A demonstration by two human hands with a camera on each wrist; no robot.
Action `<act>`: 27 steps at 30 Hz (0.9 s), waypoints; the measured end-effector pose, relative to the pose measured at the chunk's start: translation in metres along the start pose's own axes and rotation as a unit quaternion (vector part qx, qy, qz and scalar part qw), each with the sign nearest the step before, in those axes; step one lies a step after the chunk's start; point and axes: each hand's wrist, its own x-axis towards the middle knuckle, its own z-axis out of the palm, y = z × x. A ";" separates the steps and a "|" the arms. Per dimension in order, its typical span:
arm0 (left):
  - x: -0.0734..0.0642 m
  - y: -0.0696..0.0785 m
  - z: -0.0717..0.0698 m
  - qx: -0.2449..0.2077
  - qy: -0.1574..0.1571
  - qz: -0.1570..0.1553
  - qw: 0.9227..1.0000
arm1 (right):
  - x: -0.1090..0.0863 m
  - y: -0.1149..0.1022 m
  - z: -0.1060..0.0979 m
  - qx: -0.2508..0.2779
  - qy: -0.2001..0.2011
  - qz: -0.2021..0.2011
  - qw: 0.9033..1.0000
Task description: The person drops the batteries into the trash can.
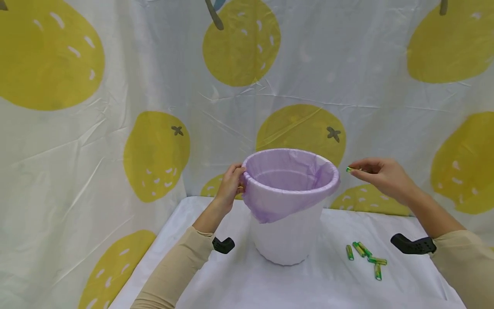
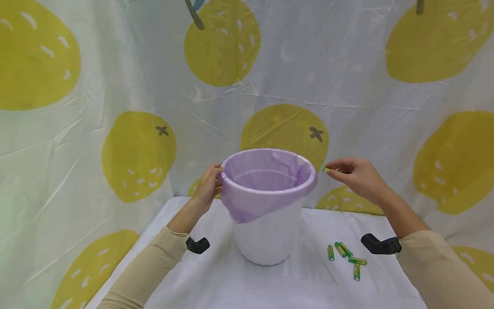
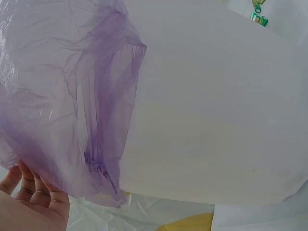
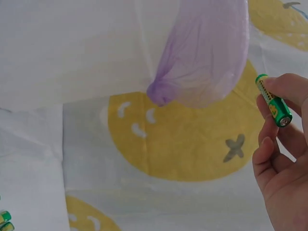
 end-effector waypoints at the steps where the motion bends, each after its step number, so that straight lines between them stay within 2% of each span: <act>1: 0.000 0.000 0.000 0.001 0.000 0.000 1.000 | 0.003 -0.002 -0.001 -0.003 -0.001 0.002 1.000; 5: 0.000 0.000 0.001 0.004 0.001 0.000 1.000 | 0.016 -0.013 -0.002 -0.011 -0.007 0.002 1.000; 13: -0.001 0.001 0.001 0.001 0.001 0.001 1.000 | 0.032 -0.033 0.000 -0.015 -0.022 -0.027 0.999; 21: -0.002 0.000 0.002 0.000 0.002 0.002 1.000 | 0.046 -0.048 0.004 -0.028 -0.042 -0.018 0.999; 27: -0.001 0.000 0.002 0.001 0.006 0.004 1.000 | 0.061 -0.058 0.012 -0.037 -0.064 -0.032 0.997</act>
